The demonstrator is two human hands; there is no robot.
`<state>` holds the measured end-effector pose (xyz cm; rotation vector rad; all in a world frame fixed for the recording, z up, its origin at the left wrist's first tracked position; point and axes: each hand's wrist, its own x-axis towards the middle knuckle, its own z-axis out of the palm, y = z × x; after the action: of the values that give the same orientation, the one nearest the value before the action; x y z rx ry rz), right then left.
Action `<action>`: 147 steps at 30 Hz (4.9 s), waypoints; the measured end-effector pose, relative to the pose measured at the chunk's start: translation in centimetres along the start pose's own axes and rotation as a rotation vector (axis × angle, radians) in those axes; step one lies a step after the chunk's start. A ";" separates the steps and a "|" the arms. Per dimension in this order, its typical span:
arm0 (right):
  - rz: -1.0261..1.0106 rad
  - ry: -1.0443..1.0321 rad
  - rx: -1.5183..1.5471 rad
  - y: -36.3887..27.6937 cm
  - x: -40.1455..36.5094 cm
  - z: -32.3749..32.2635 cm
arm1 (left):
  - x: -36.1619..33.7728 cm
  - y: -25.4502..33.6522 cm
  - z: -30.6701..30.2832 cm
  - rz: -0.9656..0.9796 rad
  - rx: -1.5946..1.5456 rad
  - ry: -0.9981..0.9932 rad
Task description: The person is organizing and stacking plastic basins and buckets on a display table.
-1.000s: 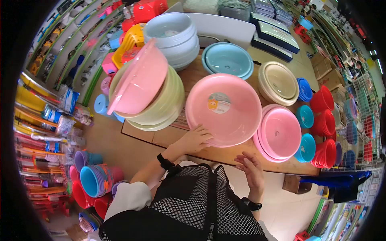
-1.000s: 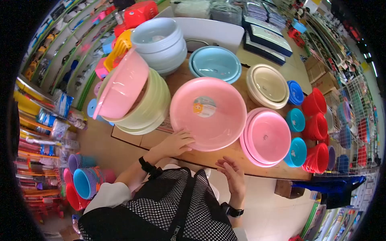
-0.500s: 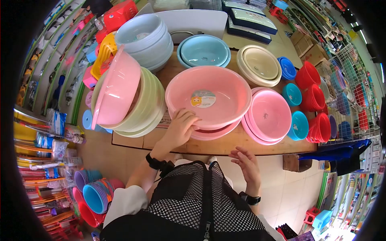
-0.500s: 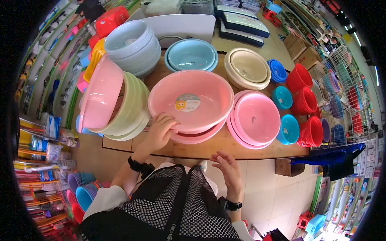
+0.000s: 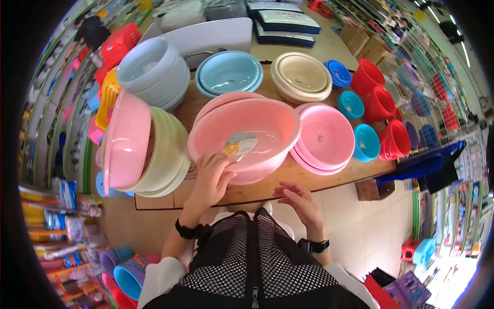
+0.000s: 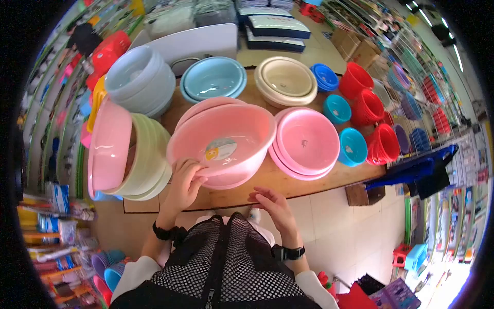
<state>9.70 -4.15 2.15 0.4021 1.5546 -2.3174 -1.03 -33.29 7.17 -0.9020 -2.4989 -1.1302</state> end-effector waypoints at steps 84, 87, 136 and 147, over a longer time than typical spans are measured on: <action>-0.020 0.246 0.073 4.1 -3.9 -4.6 | 14.2 -3.8 0.1 -0.404 -0.736 0.334; -0.027 0.273 0.090 4.3 -4.8 -4.8 | 17.0 -2.3 5.0 -0.206 -0.708 0.322; -0.009 0.297 0.078 5.6 -6.8 -7.3 | 12.3 4.1 26.0 0.591 0.027 -0.076; 0.000 0.350 0.101 6.5 -7.9 -7.2 | 10.7 3.4 26.9 0.522 0.111 -0.239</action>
<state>19.99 1.04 -2.71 0.8728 1.5852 -2.4302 -6.57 -6.91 -3.85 -1.6109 -2.2528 -0.7401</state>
